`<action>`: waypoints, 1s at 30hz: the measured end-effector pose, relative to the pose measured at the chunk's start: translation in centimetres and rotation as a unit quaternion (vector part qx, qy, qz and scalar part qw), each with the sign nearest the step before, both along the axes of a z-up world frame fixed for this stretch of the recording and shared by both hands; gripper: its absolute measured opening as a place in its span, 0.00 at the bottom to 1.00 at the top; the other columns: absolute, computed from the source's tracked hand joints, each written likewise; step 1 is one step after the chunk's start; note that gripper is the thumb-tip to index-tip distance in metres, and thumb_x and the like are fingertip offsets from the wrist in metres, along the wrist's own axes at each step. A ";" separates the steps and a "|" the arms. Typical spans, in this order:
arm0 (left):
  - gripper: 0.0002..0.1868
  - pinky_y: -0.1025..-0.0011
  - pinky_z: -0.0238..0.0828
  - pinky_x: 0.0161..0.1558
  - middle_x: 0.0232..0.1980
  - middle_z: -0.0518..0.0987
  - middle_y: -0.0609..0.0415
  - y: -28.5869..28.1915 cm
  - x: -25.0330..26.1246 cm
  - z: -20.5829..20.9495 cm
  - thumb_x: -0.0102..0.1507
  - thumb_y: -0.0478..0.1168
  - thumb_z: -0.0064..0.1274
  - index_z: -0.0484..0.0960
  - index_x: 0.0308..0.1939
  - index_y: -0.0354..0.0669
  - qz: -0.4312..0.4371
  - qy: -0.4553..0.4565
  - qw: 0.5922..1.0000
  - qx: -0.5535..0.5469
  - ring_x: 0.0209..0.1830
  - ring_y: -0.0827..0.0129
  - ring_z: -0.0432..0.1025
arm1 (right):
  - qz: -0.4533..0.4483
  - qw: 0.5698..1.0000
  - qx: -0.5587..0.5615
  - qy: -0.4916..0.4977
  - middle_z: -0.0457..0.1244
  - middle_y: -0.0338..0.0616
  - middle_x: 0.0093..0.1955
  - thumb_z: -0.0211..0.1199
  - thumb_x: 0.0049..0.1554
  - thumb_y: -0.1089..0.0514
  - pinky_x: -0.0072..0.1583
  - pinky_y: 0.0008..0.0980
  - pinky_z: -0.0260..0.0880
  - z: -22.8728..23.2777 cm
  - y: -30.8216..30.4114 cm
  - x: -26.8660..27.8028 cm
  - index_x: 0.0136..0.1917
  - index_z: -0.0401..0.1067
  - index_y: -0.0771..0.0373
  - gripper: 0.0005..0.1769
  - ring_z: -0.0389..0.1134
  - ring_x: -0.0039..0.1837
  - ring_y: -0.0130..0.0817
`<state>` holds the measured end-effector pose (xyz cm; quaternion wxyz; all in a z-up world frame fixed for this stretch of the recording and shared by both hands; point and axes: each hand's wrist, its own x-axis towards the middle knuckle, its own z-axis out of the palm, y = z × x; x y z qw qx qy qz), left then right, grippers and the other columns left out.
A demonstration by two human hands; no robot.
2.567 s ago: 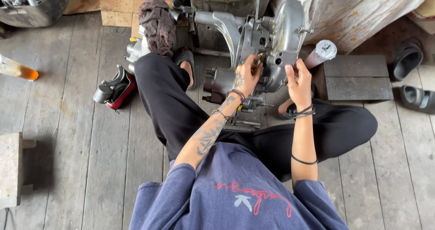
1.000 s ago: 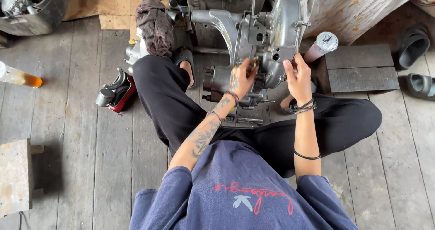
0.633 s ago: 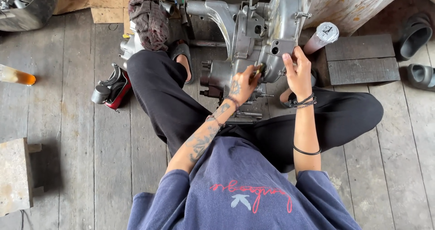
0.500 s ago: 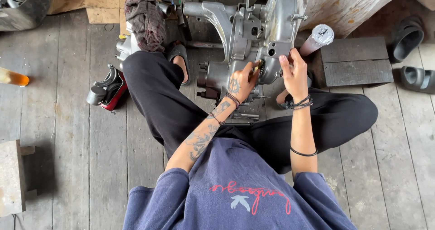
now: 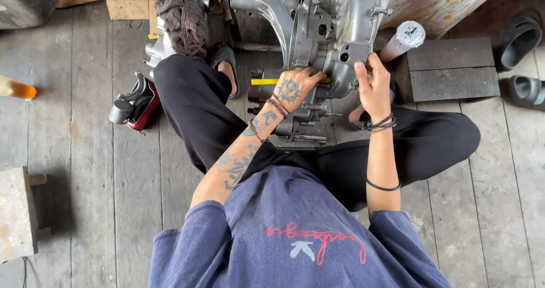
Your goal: The person sits on the floor and uses a yellow-handled brush to scrub the surface of a silver engine casing. They hold the part steady with one hand while scrubbing various sections, including the edges and bolt holes, with the other hand.
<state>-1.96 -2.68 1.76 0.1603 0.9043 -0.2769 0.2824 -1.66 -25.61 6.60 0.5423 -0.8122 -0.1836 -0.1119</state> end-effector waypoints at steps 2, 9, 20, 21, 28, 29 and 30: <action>0.04 0.69 0.74 0.26 0.29 0.77 0.61 0.5 -0.8 0.2 0.68 0.44 0.51 0.78 0.45 0.62 -0.003 0.007 1.000 0.030 0.24 0.66 0.77 | 0.002 1.000 -0.001 -0.001 0.54 0.41 0.31 0.53 0.73 0.54 0.35 0.24 0.62 0.2 0.3 -0.3 0.47 0.64 0.63 0.14 0.59 0.31 0.24; 0.05 0.66 0.78 0.31 0.32 0.82 0.63 3.4 1.4 -0.6 0.65 0.48 0.54 0.81 0.44 0.63 0.012 0.040 0.996 0.075 0.28 0.67 0.81 | 0.000 1.000 -0.010 -0.019 0.55 0.41 0.30 0.53 0.73 0.53 0.36 0.24 0.62 0.5 0.2 -0.2 0.46 0.63 0.63 0.15 0.60 0.31 0.25; 0.08 0.63 0.77 0.30 0.32 0.82 0.62 -0.2 4.3 -3.5 0.63 0.47 0.56 0.82 0.45 0.65 -0.045 0.023 0.994 0.099 0.27 0.63 0.80 | 0.008 1.000 0.001 0.019 0.57 0.43 0.36 0.52 0.74 0.51 0.37 0.25 0.68 1.2 0.4 -0.7 0.48 0.63 0.64 0.16 0.59 0.36 0.27; 0.08 0.63 0.78 0.30 0.32 0.82 0.62 0.1 4.7 -3.6 0.62 0.47 0.55 0.82 0.46 0.67 -0.043 0.017 0.992 0.117 0.28 0.63 0.80 | 0.008 1.000 0.001 0.018 0.58 0.44 0.37 0.51 0.74 0.51 0.37 0.25 0.68 1.2 0.3 -0.5 0.48 0.63 0.64 0.16 0.60 0.36 0.27; 0.10 0.65 0.75 0.26 0.31 0.83 0.61 -0.6 4.0 -3.6 0.60 0.41 0.56 0.85 0.42 0.65 -0.037 -0.015 0.990 0.136 0.26 0.64 0.80 | 0.003 1.000 0.008 0.024 0.58 0.44 0.37 0.53 0.73 0.52 0.37 0.25 0.71 0.3 0.2 -0.2 0.49 0.65 0.64 0.15 0.60 0.36 0.26; 0.11 0.65 0.75 0.27 0.33 0.82 0.62 -0.6 4.0 -3.7 0.60 0.42 0.56 0.84 0.44 0.66 -0.034 -0.018 0.991 0.128 0.26 0.65 0.80 | 0.005 1.000 0.009 0.022 0.58 0.44 0.37 0.53 0.73 0.51 0.37 0.26 0.70 0.5 0.2 -0.3 0.49 0.65 0.64 0.15 0.59 0.35 0.26; 0.12 0.66 0.76 0.28 0.34 0.82 0.62 -0.5 4.0 -3.9 0.60 0.42 0.56 0.83 0.45 0.67 -0.031 -0.021 0.992 0.120 0.27 0.65 0.80 | 0.007 1.000 0.009 0.020 0.58 0.43 0.37 0.53 0.73 0.51 0.36 0.26 0.70 0.7 0.2 -0.4 0.49 0.64 0.64 0.15 0.59 0.35 0.26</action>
